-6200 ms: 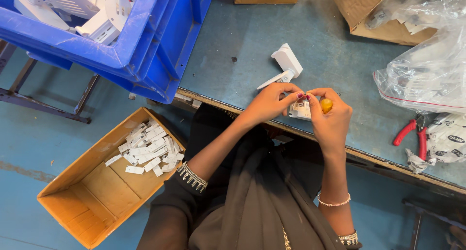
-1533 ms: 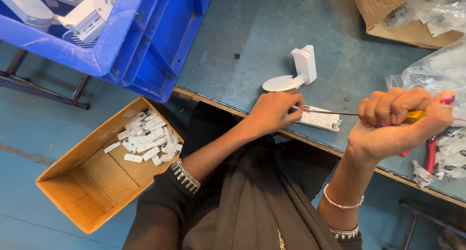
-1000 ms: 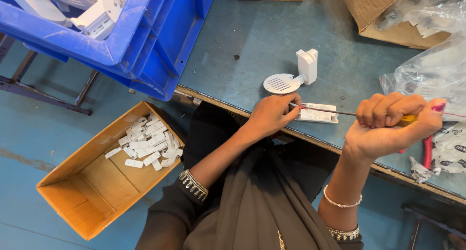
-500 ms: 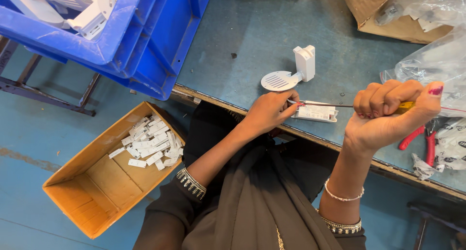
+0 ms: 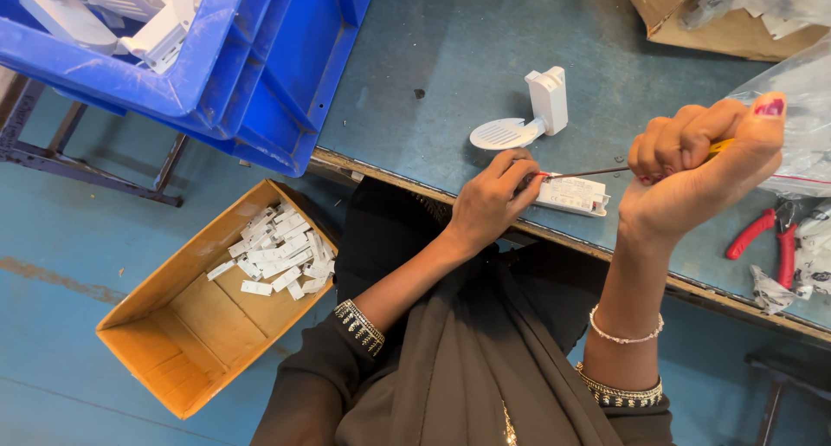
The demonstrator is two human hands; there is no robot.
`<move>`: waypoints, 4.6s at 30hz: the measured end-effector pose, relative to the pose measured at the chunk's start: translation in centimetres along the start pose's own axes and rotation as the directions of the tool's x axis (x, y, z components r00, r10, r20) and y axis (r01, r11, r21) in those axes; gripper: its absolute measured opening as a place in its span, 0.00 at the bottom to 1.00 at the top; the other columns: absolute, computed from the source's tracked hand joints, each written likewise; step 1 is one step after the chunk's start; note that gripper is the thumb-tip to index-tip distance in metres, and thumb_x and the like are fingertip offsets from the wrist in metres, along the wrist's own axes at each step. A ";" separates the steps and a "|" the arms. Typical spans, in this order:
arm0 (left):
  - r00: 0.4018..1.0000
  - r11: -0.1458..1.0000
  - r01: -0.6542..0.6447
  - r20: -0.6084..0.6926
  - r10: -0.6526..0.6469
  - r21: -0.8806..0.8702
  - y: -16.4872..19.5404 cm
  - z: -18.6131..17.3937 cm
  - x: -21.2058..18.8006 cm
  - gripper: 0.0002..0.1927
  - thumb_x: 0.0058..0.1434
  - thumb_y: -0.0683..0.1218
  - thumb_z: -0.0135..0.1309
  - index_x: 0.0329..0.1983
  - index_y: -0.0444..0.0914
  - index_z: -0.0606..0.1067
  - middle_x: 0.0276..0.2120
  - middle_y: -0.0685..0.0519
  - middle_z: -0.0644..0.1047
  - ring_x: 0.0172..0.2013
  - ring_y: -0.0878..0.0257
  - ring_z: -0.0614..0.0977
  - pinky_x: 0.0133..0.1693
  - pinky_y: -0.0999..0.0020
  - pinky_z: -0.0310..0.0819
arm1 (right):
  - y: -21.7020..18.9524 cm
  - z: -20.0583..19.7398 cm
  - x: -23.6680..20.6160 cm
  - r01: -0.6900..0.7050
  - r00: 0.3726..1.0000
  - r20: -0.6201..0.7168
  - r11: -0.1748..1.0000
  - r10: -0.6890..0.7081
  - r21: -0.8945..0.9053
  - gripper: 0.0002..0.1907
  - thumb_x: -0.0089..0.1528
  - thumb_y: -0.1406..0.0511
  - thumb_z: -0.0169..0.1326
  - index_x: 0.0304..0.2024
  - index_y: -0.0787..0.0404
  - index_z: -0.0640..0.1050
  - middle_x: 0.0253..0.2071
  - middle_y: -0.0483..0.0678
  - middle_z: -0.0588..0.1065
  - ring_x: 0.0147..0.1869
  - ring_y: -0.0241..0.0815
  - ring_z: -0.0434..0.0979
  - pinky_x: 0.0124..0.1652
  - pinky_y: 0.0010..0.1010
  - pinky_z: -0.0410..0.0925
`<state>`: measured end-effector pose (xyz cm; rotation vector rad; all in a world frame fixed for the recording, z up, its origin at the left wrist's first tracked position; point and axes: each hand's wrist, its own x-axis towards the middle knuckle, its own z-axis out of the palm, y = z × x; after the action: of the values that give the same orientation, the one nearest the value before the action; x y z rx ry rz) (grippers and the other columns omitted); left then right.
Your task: The person assembles white plastic electrical components on a workbench. They insert a small white piece into a housing, use a yellow screwdriver to tighten a screw, and place the finished unit into a blue crate. The process is repeated with another component.
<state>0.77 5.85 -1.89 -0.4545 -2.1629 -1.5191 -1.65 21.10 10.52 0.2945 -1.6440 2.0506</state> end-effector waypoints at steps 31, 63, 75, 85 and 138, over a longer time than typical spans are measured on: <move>0.971 0.997 -0.071 0.229 0.068 0.005 -1.3 -0.1 1.2 0.08 0.57 0.39 0.59 0.34 0.35 0.71 0.29 0.53 0.74 0.28 0.58 0.80 0.32 0.63 0.74 | 0.4 0.9 -0.9 0.031 0.999 0.017 0.999 -0.031 -0.020 0.33 0.77 0.49 0.43 0.23 0.58 0.52 0.17 0.41 0.47 0.18 0.34 0.46 0.21 0.28 0.44; 0.918 0.982 0.190 0.352 -0.183 0.016 -0.5 -0.9 2.6 0.08 0.62 0.47 0.56 0.37 0.37 0.76 0.33 0.52 0.83 0.30 0.59 0.84 0.31 0.63 0.75 | 0.9 0.5 -0.6 0.053 0.998 -0.017 0.998 -0.053 -0.022 0.34 0.76 0.48 0.46 0.23 0.58 0.52 0.17 0.41 0.48 0.16 0.32 0.44 0.20 0.27 0.44; 0.881 0.983 0.134 0.438 -0.178 0.128 -1.1 0.0 3.6 0.05 0.58 0.45 0.55 0.32 0.38 0.75 0.33 0.50 0.82 0.32 0.52 0.83 0.33 0.58 0.75 | 0.6 0.2 0.0 0.020 1.000 0.000 1.000 -0.020 -0.005 0.34 0.76 0.49 0.45 0.21 0.57 0.51 0.16 0.40 0.47 0.17 0.33 0.44 0.20 0.27 0.43; 0.942 0.979 0.172 0.309 -0.131 -0.108 0.2 -2.0 0.9 0.09 0.64 0.43 0.57 0.46 0.38 0.74 0.36 0.50 0.81 0.36 0.55 0.83 0.39 0.61 0.75 | -2.8 -7.3 -0.6 -0.166 0.982 0.083 0.983 0.172 -0.073 0.22 0.76 0.54 0.47 0.30 0.57 0.61 0.19 0.39 0.55 0.18 0.30 0.47 0.22 0.26 0.46; 0.932 0.985 0.114 0.328 -0.152 0.132 3.0 -1.1 2.6 0.06 0.62 0.46 0.61 0.40 0.41 0.79 0.36 0.56 0.82 0.27 0.56 0.79 0.31 0.62 0.72 | 1.5 -14.2 -8.3 -0.029 0.999 -0.034 0.206 -0.019 -0.978 0.21 0.66 0.56 0.61 0.61 0.50 0.79 0.42 0.47 0.71 0.47 0.49 0.74 0.42 0.42 0.68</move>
<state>0.35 5.85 2.20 -0.5755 -2.5754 -1.4668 6.57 32.47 1.85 -0.2359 -2.5274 0.5571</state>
